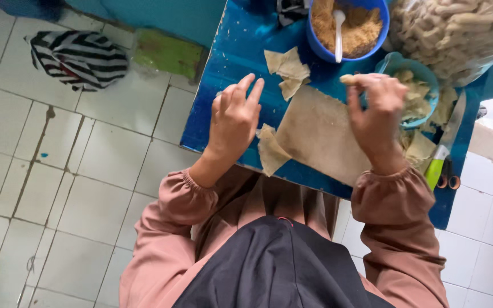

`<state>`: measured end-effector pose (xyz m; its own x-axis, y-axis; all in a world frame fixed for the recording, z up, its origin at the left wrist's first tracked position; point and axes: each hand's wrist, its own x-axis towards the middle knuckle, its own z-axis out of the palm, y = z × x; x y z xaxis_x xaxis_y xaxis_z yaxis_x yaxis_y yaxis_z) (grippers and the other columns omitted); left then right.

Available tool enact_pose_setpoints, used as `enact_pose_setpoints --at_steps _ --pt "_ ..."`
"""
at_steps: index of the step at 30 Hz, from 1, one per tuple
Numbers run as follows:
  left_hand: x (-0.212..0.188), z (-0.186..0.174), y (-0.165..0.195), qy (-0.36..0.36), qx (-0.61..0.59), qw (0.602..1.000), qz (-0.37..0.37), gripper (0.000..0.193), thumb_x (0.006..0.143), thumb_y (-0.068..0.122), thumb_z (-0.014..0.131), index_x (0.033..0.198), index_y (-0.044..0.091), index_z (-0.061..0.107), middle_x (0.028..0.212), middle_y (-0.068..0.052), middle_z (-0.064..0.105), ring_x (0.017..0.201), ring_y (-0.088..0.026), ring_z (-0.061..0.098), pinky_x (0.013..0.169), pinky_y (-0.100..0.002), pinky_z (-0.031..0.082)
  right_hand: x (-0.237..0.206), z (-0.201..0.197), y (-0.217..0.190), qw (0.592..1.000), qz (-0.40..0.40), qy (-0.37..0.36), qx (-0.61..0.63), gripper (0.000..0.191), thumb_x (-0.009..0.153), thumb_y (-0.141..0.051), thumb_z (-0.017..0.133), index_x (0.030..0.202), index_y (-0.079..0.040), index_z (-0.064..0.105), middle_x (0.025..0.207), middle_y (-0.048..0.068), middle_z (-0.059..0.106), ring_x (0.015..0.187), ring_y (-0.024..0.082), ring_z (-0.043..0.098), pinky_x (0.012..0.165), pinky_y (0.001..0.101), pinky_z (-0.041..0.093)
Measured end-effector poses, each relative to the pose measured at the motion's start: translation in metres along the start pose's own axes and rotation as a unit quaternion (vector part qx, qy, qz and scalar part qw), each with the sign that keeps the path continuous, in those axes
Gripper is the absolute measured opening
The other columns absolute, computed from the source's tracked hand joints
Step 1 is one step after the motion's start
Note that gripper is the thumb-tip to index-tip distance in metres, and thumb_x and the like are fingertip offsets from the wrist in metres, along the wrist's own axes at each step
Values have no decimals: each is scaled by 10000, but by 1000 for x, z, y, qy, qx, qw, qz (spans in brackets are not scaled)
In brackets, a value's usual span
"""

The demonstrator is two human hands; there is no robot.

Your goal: The person sits on the floor at a low blue table and folds thin crispy cracker pieces by hand, pinching each piece closed and setting it aside. They occasionally use a spoon to scoop brown seasoning powder from a blue bowl onto the crackers while working through the pile.

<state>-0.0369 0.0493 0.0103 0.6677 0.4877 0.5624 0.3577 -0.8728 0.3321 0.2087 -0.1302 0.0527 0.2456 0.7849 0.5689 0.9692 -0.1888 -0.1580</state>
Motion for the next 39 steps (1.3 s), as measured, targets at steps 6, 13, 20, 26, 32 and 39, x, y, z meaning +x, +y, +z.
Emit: enact_pose_setpoints --at_steps 6,13,20,26,32,39 --pt "-3 7 -16 71 -44 996 -35 394 1000 150 701 1386 117 630 1388 -36 602 1231 -255 563 1021 -406 461 49 -79 130 971 106 14 -212 96 1114 -64 754 1081 -33 669 1037 95 644 969 275 637 1040 448 433" --pt "-2 15 -16 93 -60 988 -106 385 977 128 689 1355 75 631 1327 -59 613 1184 -275 582 998 -408 479 -11 -74 101 841 288 -391 -239 88 1101 -65 749 1061 -38 675 1031 119 660 960 302 654 941 420 488" --pt "-2 23 -18 65 -64 990 -105 396 964 120 680 1350 57 618 1307 -85 617 1164 -279 595 961 -398 495 42 17 -30 989 -75 -92 88 82 1088 -67 745 1041 -42 682 1024 144 677 952 329 672 841 393 543" --pt "-2 27 -23 61 -102 985 -124 403 968 35 607 1370 49 615 1308 -94 618 1143 -283 622 981 -401 508 77 98 -50 994 -47 -87 41 120 970 -104 742 1009 2 702 1016 179 662 971 372 631 825 444 509" --pt "0 34 -25 151 -182 964 -120 281 997 44 643 1275 78 639 1229 -98 635 1123 -325 654 990 -402 543 82 100 -22 895 186 -126 385 154 1058 -100 702 1060 53 724 916 102 708 784 175 660 712 294 534" --pt "5 45 6 99 -355 918 -149 241 1009 92 664 1245 45 661 1167 -122 705 999 -297 731 856 -346 598 65 84 -13 713 299 -152 615 115 981 14 699 1094 8 681 998 59 714 863 140 703 772 281 598"
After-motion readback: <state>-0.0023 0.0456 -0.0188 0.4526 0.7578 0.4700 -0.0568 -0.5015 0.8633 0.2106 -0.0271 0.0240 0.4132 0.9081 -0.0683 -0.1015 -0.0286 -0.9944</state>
